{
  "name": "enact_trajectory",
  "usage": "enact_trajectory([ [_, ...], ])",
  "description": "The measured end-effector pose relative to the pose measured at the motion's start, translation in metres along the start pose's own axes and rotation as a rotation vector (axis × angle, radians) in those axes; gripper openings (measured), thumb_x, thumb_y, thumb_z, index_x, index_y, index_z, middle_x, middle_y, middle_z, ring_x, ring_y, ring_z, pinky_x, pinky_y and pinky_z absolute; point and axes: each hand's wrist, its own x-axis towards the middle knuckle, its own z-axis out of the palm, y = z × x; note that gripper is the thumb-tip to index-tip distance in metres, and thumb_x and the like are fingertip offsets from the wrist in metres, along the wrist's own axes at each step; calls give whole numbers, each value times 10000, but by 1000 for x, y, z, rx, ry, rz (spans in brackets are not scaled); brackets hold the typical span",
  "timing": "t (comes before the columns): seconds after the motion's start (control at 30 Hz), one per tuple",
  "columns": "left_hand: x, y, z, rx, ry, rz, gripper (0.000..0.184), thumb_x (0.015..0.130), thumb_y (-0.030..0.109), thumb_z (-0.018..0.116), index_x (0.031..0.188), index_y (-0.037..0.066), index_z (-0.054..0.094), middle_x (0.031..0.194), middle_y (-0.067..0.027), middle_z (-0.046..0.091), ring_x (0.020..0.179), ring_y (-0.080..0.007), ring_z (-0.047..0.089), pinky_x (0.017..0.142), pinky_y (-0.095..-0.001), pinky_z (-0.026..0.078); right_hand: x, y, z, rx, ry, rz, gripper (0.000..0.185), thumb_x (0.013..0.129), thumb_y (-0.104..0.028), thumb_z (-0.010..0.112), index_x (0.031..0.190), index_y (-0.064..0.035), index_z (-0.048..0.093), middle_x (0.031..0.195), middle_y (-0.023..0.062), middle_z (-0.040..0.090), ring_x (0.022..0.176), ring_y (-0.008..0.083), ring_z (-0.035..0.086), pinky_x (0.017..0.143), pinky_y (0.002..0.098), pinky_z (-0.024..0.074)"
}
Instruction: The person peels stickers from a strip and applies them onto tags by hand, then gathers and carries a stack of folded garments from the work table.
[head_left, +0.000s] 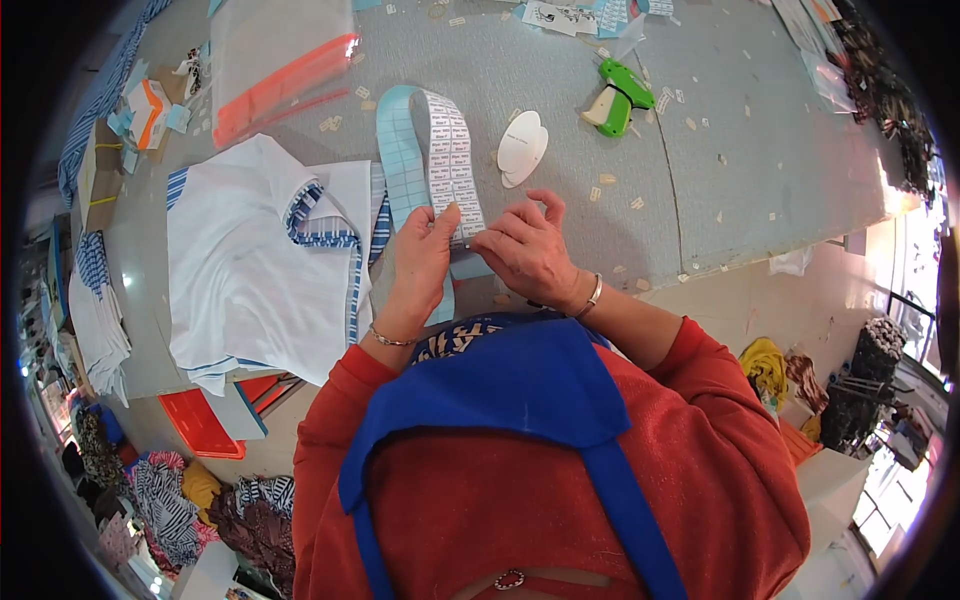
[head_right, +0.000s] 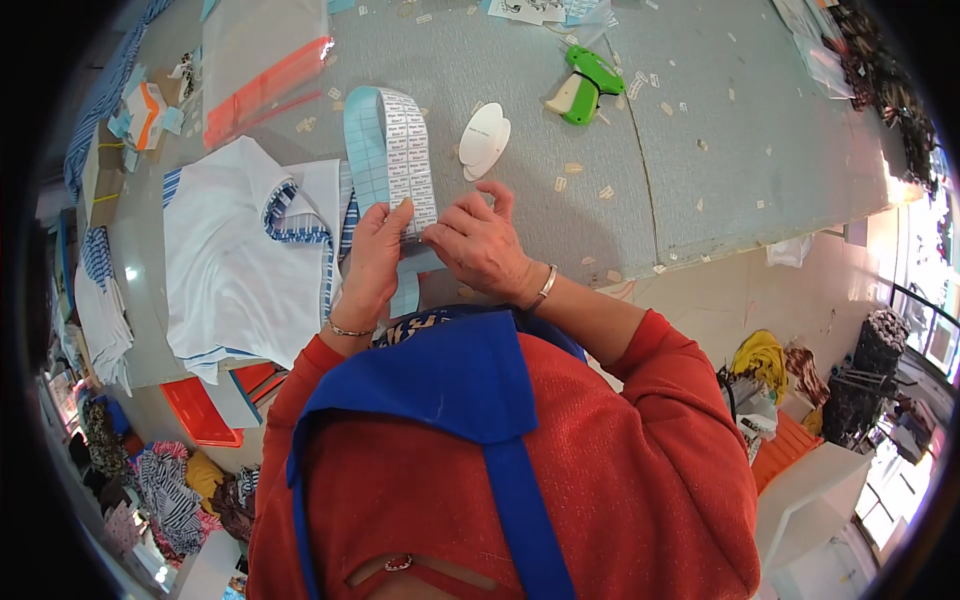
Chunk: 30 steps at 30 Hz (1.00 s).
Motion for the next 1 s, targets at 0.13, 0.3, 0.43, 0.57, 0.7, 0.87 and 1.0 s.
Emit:
enact_trajectory([
  [0.13,10,-3,-7,-37,62,1,250,918,231,604,976,-2,536,875,-63,633,727,-87,572,619,-250,471,5,12,0,385,-140,364,117,774,-161,708,876,-129,661,752,-22,573,759,155,539,794,348,416],
  [0.3,15,3,-16,-131,62,4,239,921,218,600,998,1,538,890,-66,642,730,-87,594,616,-246,483,31,54,-7,1160,67,1255,155,826,-171,689,900,-42,645,689,-19,553,541,63,447,473,226,370],
  [0.43,16,2,-20,-150,57,-16,222,920,205,598,1000,7,538,890,-62,646,715,-87,604,601,-229,487,41,86,7,1116,84,1309,201,805,-167,689,895,8,647,665,27,582,429,78,404,391,238,332],
  [0.57,17,1,-21,-213,63,-43,223,914,209,607,998,14,539,872,-52,643,705,-84,604,579,-221,483,47,91,15,857,15,1283,202,793,-195,691,850,-3,662,695,37,614,487,97,482,440,250,390],
  [0.7,23,-3,-29,-213,57,-75,225,908,214,616,1001,23,540,868,-45,641,696,-86,607,559,-227,485,40,99,33,559,-22,1114,198,774,-207,690,807,-12,674,725,57,658,585,144,600,529,286,462],
  [0.87,23,1,-22,-281,57,-72,218,906,213,618,995,30,542,868,-41,642,688,-90,615,567,-232,504,43,96,32,246,-119,977,205,751,-207,692,875,-44,674,765,94,674,681,216,658,612,335,499],
  [1.0,24,1,-22,-308,37,-73,217,905,211,620,994,31,535,879,-44,642,714,-97,624,603,-246,524,45,93,28,40,-105,894,410,726,-245,716,1088,-88,606,968,144,614,871,293,620,734,372,486],
])
